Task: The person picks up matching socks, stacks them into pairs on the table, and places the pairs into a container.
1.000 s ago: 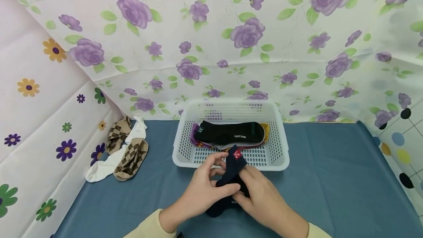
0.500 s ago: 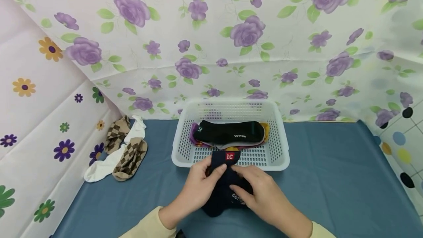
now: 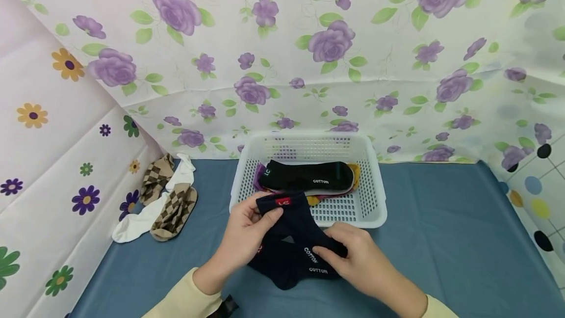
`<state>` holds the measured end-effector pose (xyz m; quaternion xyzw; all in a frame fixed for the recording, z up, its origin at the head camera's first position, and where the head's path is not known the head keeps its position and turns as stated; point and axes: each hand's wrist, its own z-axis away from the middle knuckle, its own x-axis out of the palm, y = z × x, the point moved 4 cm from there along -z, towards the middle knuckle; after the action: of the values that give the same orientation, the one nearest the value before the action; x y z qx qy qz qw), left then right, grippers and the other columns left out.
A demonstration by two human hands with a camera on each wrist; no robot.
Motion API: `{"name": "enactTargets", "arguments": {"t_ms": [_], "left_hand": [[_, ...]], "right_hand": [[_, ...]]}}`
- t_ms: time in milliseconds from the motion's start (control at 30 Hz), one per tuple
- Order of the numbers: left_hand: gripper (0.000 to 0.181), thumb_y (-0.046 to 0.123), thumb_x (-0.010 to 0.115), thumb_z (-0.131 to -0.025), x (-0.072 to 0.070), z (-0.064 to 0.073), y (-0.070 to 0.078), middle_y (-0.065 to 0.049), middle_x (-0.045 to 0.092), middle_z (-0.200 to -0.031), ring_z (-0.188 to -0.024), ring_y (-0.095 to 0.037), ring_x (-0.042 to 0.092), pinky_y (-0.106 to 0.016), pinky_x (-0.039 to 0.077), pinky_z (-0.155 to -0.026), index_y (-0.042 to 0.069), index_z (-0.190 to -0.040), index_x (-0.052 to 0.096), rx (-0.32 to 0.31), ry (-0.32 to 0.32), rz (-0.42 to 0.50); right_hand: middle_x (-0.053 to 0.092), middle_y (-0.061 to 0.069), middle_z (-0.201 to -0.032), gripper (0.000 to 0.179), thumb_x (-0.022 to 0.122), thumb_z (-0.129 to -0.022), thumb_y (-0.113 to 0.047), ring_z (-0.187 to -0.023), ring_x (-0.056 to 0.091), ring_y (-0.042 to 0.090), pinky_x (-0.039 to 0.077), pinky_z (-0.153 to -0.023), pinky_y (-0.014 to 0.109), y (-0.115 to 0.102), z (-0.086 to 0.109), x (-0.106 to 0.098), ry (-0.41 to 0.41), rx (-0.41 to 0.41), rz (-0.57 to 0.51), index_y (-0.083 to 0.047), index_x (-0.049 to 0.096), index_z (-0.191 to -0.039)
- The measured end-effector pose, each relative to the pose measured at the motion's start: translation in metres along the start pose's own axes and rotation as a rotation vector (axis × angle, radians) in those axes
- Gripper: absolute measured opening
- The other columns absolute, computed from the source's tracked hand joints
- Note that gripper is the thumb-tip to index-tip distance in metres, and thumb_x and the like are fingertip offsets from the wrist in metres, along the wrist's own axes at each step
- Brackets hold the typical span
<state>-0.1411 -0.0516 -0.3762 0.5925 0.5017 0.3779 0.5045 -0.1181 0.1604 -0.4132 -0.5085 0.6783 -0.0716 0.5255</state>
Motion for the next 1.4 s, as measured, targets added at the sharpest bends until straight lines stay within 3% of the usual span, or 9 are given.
{"name": "enactTargets", "arguments": {"t_ms": [100,267,400,500,633,767,1067,1233,1400], "left_hand": [[0.030,0.008,0.063,-0.089,-0.008,0.000,0.005,-0.007,0.068,-0.098,-0.061,-0.006,0.051,-0.019,0.043,-0.056,0.019,-0.116,0.061,-0.044,-0.034,-0.027],[0.049,0.014,0.072,-0.082,-0.017,0.004,0.008,-0.004,0.067,-0.076,-0.044,-0.010,0.029,-0.022,0.031,-0.043,0.031,-0.125,0.056,-0.140,-0.169,-0.133],[0.048,0.023,0.077,-0.078,-0.016,0.007,0.004,-0.001,0.068,-0.080,-0.053,-0.008,0.054,-0.022,0.046,-0.048,0.027,-0.123,0.060,-0.160,-0.287,-0.170],[0.034,0.029,0.075,-0.079,-0.014,0.008,0.000,0.001,0.070,-0.088,-0.063,-0.010,0.063,-0.024,0.051,-0.055,0.022,-0.111,0.067,-0.133,-0.316,-0.176],[0.014,0.030,0.070,-0.083,-0.019,0.007,0.007,0.000,0.066,-0.076,-0.050,-0.008,0.052,-0.022,0.044,-0.048,0.021,-0.095,0.071,-0.109,-0.227,-0.237],[0.014,0.033,0.068,-0.085,-0.029,0.008,0.007,-0.001,0.063,-0.069,-0.045,-0.009,0.044,-0.024,0.044,-0.049,0.024,-0.095,0.071,-0.128,-0.109,-0.299],[0.014,0.039,0.068,-0.084,-0.050,0.014,-0.010,0.003,0.068,-0.077,-0.057,-0.010,0.054,-0.023,0.046,-0.055,0.027,-0.092,0.072,-0.105,0.024,-0.310],[0.014,0.035,0.071,-0.082,-0.060,0.018,-0.015,0.000,0.069,-0.077,-0.062,-0.013,0.062,-0.024,0.045,-0.052,0.023,-0.090,0.071,-0.160,0.030,-0.278],[0.014,0.035,0.072,-0.081,-0.066,0.027,-0.025,0.000,0.069,-0.079,-0.065,-0.016,0.064,-0.026,0.047,-0.052,0.022,-0.085,0.071,-0.236,0.002,-0.298]], "right_hand": [[0.048,-0.019,-0.072,0.022,0.074,-0.080,-0.019,-0.060,0.042,-0.003,0.040,-0.050,0.015,0.001,0.000,-0.003,-0.004,-0.032,-0.026,-0.030,0.056,-0.076],[0.052,-0.018,-0.076,0.013,0.073,-0.082,-0.019,-0.063,0.044,-0.005,0.042,-0.052,0.013,0.006,0.001,-0.007,-0.076,-0.006,-0.030,-0.030,0.066,-0.083],[0.056,-0.020,-0.082,0.007,0.066,-0.088,-0.027,-0.067,0.050,-0.004,0.045,-0.054,0.017,0.011,0.003,-0.006,-0.179,0.068,-0.024,-0.034,0.064,-0.090],[0.060,-0.019,-0.087,0.006,0.061,-0.090,-0.031,-0.071,0.056,-0.003,0.048,-0.058,0.019,0.015,0.004,-0.004,-0.248,0.138,-0.059,-0.035,0.061,-0.094],[0.061,-0.014,-0.080,0.003,0.060,-0.091,-0.032,-0.062,0.053,0.000,0.047,-0.054,0.020,0.018,0.005,-0.002,-0.281,0.190,-0.099,-0.034,0.060,-0.092],[0.061,-0.014,-0.076,0.004,0.059,-0.091,-0.031,-0.057,0.051,0.001,0.045,-0.051,0.019,0.022,0.009,-0.003,-0.235,0.179,-0.116,-0.033,0.062,-0.091],[0.066,-0.018,-0.079,0.016,0.070,-0.083,-0.021,-0.051,0.050,-0.003,0.043,-0.045,0.018,0.030,0.018,-0.009,-0.084,0.135,-0.082,-0.032,0.069,-0.095],[0.064,-0.017,-0.070,0.021,0.075,-0.078,-0.020,-0.045,0.046,-0.005,0.040,-0.041,0.015,0.031,0.024,-0.017,-0.027,0.129,-0.085,-0.029,0.070,-0.095],[0.071,-0.004,-0.092,0.037,0.078,-0.071,-0.006,-0.058,0.059,-0.001,0.044,-0.045,0.016,0.028,0.030,-0.021,0.031,0.124,-0.186,-0.017,0.069,-0.105]]}}
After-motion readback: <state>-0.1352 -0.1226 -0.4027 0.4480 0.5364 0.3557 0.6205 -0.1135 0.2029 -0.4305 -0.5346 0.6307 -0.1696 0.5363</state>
